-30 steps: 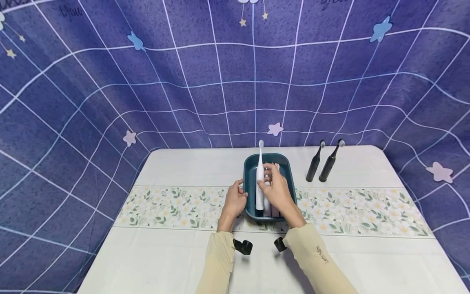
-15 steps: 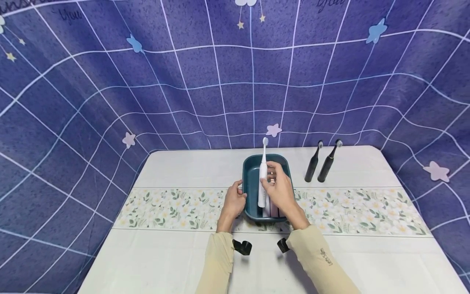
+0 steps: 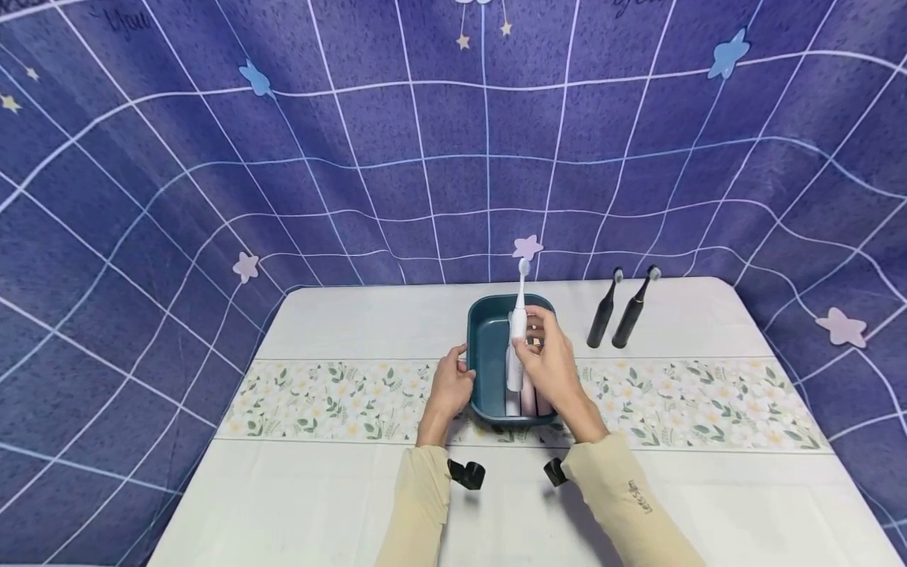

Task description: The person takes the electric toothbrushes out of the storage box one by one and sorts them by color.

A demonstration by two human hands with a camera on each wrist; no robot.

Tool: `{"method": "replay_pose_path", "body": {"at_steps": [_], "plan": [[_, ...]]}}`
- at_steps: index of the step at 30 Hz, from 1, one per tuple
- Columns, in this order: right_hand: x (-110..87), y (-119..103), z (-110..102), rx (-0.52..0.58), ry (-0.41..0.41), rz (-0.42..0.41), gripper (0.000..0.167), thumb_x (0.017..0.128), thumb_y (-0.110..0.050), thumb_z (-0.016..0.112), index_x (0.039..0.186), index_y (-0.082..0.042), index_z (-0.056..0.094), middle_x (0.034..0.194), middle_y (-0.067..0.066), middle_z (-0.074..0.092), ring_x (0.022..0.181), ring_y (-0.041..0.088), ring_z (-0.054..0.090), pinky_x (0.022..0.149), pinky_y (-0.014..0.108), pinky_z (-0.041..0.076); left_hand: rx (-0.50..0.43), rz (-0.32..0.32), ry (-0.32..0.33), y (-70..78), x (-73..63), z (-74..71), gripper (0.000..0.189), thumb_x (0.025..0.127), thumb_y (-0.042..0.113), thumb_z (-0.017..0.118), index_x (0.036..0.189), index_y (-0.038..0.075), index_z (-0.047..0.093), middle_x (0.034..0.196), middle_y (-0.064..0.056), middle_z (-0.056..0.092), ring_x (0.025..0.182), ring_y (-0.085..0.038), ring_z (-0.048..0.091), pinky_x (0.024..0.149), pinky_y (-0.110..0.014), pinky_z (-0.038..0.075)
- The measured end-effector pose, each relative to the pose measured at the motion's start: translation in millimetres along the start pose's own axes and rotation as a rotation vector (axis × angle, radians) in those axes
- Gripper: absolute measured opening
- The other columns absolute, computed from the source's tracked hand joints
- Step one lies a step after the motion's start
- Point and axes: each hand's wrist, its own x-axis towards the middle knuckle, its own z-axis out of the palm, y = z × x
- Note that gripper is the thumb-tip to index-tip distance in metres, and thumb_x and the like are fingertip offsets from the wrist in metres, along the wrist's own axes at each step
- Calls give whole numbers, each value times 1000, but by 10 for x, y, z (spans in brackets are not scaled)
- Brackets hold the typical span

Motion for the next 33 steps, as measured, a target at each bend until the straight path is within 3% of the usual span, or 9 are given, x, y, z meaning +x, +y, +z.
{"method": "replay_pose_path", "body": {"at_steps": [10, 16, 23, 31, 33], "plan": [[-19, 29, -127, 25, 62, -24, 52, 85, 0, 67, 133, -6, 47, 118, 17, 59, 101, 31, 63, 79, 41, 55, -3, -3, 9, 13, -3, 6, 49, 91, 2, 55, 140, 5, 46, 90, -6, 45, 76, -18, 45, 72, -33, 39], [-50, 47, -203, -40, 118, -63, 51, 86, -3, 67, 133, -6, 46, 118, 16, 59, 101, 29, 63, 79, 36, 55, -9, -1, 17, 13, -15, 10, 50, 91, 1, 55, 139, 5, 47, 89, -6, 45, 76, -18, 44, 73, -33, 38], [-65, 59, -282, -7, 184, -98, 51, 85, 1, 66, 132, -4, 48, 118, 17, 59, 101, 29, 64, 80, 29, 54, -12, -7, 8, 17, -12, 9, 49, 92, 3, 54, 140, 6, 46, 90, -6, 45, 77, -18, 44, 72, -33, 38], [-88, 52, -367, -11, 288, -164, 51, 83, 5, 67, 131, 1, 48, 116, 22, 60, 98, 30, 64, 78, 39, 53, -28, -23, -7, 18, -15, -3, 49, 93, 3, 54, 141, 7, 45, 92, -8, 45, 76, -18, 44, 71, -33, 38], [-105, -53, -403, -21, 309, -176, 50, 82, 10, 66, 129, 7, 48, 114, 26, 59, 97, 33, 64, 78, 34, 54, -29, -20, -6, 19, -12, -3, 49, 93, 3, 54, 141, 6, 45, 91, -8, 45, 76, -18, 44, 71, -33, 38]]}}
